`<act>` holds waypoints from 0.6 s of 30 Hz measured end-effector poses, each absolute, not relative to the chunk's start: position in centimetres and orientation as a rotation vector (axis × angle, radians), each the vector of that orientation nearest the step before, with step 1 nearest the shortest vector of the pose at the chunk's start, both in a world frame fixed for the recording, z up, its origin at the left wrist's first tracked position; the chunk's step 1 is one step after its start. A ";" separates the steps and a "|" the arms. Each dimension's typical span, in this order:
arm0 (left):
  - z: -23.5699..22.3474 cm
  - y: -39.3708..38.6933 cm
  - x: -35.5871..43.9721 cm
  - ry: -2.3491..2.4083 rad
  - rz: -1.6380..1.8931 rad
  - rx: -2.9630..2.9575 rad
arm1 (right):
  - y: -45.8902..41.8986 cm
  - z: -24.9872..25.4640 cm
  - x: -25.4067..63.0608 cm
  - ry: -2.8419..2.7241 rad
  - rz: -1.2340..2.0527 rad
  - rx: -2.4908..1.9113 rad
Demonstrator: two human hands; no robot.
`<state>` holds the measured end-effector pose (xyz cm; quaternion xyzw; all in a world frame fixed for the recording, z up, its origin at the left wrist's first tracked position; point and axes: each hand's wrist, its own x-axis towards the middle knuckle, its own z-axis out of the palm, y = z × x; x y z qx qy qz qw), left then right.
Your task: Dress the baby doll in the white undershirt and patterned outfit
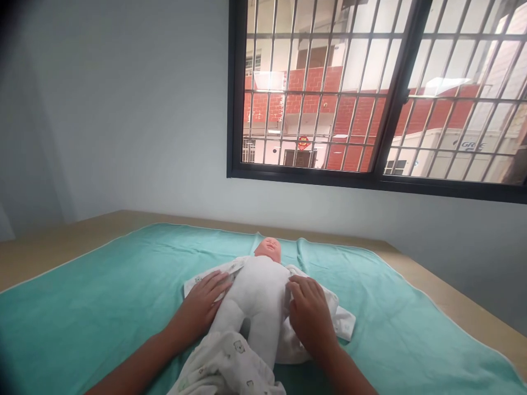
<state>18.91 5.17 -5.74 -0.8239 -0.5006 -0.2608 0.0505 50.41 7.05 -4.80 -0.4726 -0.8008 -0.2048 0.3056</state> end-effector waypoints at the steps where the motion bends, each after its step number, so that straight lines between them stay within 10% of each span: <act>1: -6.1 5.5 18.6 -1.600 -0.743 -2.474 | 7.1 -5.2 50.0 -2.161 -0.529 -1.236; 18: -9.6 8.9 12.5 -2.316 -0.696 -2.081 | 8.6 -7.6 52.5 -2.132 -0.399 -1.541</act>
